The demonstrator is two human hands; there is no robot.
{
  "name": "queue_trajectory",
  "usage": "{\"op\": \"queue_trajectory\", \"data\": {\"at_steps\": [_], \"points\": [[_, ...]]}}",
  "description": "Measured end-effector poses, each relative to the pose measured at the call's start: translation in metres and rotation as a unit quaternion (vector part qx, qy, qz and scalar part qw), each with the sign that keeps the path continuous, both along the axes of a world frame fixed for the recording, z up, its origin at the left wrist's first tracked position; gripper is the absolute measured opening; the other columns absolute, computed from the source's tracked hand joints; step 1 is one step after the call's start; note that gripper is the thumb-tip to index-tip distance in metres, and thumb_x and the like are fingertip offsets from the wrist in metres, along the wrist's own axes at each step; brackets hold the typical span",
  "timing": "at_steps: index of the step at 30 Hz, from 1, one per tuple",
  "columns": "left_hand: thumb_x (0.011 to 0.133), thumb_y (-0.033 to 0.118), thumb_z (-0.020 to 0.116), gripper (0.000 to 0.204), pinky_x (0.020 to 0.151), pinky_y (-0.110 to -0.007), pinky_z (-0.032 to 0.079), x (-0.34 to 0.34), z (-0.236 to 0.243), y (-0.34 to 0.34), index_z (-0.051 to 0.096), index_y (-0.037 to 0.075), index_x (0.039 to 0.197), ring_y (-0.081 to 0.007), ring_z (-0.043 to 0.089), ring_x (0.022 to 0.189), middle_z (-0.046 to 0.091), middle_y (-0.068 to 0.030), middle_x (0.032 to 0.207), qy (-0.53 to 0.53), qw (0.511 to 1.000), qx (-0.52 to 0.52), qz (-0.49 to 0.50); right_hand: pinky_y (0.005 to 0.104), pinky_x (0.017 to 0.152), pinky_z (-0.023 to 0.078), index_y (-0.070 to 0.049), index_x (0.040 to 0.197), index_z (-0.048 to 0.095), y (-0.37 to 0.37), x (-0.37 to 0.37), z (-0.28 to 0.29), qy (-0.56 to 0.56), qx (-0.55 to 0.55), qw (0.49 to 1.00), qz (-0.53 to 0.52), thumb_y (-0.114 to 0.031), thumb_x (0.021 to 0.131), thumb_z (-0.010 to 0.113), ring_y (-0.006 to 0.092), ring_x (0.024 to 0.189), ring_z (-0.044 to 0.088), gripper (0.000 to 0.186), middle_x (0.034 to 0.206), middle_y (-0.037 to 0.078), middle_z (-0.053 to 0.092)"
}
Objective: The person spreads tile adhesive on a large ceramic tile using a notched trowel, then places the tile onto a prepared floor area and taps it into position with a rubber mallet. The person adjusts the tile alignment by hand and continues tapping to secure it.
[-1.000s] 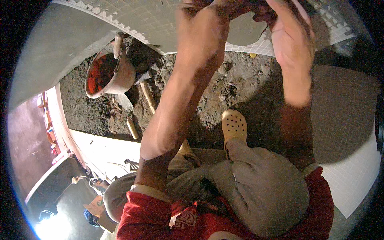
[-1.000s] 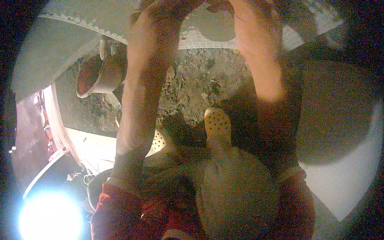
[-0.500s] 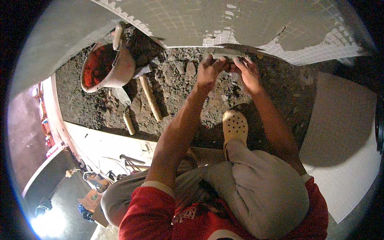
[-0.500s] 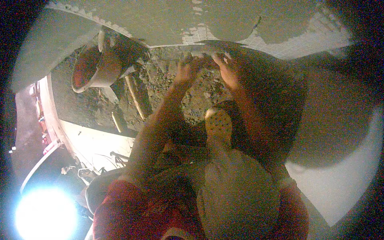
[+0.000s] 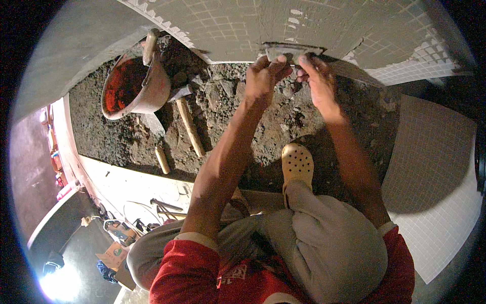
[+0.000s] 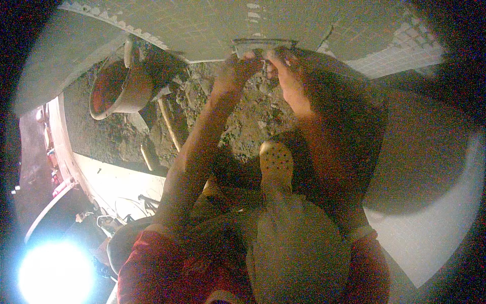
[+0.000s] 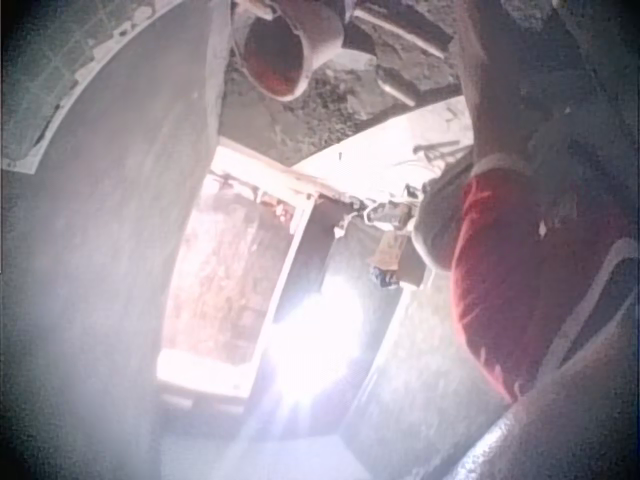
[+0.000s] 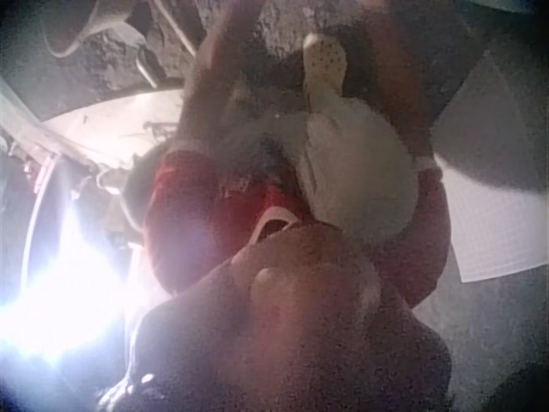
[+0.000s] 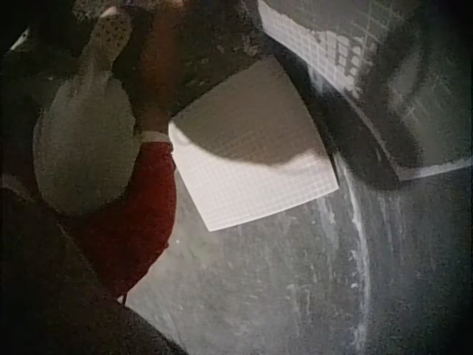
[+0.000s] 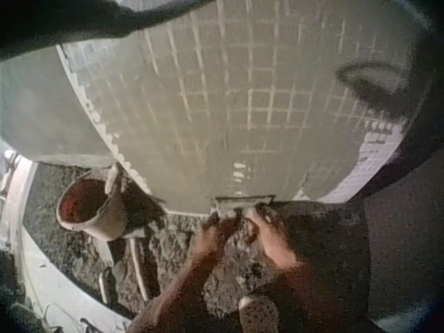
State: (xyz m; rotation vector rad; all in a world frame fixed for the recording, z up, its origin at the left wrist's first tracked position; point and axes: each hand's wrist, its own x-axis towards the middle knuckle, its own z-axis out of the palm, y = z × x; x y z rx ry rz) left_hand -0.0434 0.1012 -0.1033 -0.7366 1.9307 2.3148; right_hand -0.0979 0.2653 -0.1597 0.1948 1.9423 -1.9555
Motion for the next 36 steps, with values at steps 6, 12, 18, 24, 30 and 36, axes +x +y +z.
{"op": "queue_trajectory", "data": {"at_steps": [6, 12, 18, 24, 30, 36], "points": [[0.099, 0.014, 0.069, 0.023, 0.087, -0.037, 0.060, -0.022, 0.108, -0.003, 0.068, -0.005, 0.112, -0.0225, 0.072, 0.095, 0.073, -0.0117, 0.105, 0.128, 0.991, 0.043, 0.018, 0.0316, 0.065, 0.051, -0.006, 0.100, 0.072, -0.013, -0.023, 0.146, 0.049, -0.072, 0.996, 0.022, -0.034, 0.094, 0.077, 0.0130, 0.073, 0.061, 0.029, 0.081, 0.003, 0.067], [0.100, 0.021, 0.069, 0.030, 0.096, -0.037, 0.056, -0.033, 0.210, -0.006, 0.066, -0.005, 0.115, -0.0236, 0.072, 0.100, 0.074, -0.0158, 0.107, 0.223, 0.974, 0.027, -0.010, 0.0325, 0.080, 0.052, -0.002, 0.110, 0.071, -0.021, -0.032, 0.247, 0.279, -0.165, 0.946, 0.001, -0.022, 0.099, 0.069, 0.0181, 0.088, 0.066, 0.023, 0.101, 0.006, 0.071], [0.099, 0.011, 0.068, 0.020, 0.090, -0.037, 0.060, 0.004, 0.110, -0.023, 0.067, -0.002, 0.114, -0.0219, 0.072, 0.096, 0.073, -0.0108, 0.105, 0.137, 0.990, 0.040, 0.011, 0.0330, 0.074, 0.055, -0.004, 0.109, 0.069, -0.016, 0.004, 0.136, 0.165, 0.013, 0.985, 0.037, -0.026, 0.099, 0.071, 0.0166, 0.081, 0.066, 0.024, 0.094, 0.005, 0.069], [0.099, 0.014, 0.068, 0.029, 0.093, -0.037, 0.058, 0.045, -0.050, -0.015, 0.062, -0.006, 0.119, -0.0241, 0.071, 0.102, 0.073, -0.0155, 0.113, -0.009, 0.996, 0.087, -0.030, 0.0345, 0.074, 0.060, -0.005, 0.115, 0.067, 0.008, 0.045, -0.057, 0.029, -0.003, 0.998, 0.056, -0.027, 0.099, 0.072, 0.0167, 0.083, 0.069, 0.028, 0.099, 0.004, 0.069], [0.098, 0.018, 0.070, 0.034, 0.094, -0.038, 0.058, 0.028, -0.056, -0.011, 0.061, -0.008, 0.119, -0.0240, 0.071, 0.100, 0.072, -0.0158, 0.111, 0.054, 0.997, 0.056, -0.025, 0.0315, 0.075, 0.055, -0.004, 0.115, 0.068, 0.007, 0.022, -0.099, 0.045, 0.031, 0.998, 0.016, -0.030, 0.098, 0.073, 0.0144, 0.085, 0.068, 0.032, 0.101, 0.003, 0.071], [0.098, 0.019, 0.072, 0.035, 0.093, -0.038, 0.058, 0.004, 0.021, -0.023, 0.063, -0.008, 0.119, -0.0229, 0.072, 0.099, 0.073, -0.0146, 0.109, 0.116, 0.991, -0.066, -0.012, 0.0286, 0.079, 0.050, -0.004, 0.109, 0.071, -0.019, 0.008, 0.032, 0.129, 0.043, 0.991, -0.010, -0.032, 0.097, 0.073, 0.0123, 0.088, 0.064, 0.031, 0.100, 0.002, 0.072]]}}
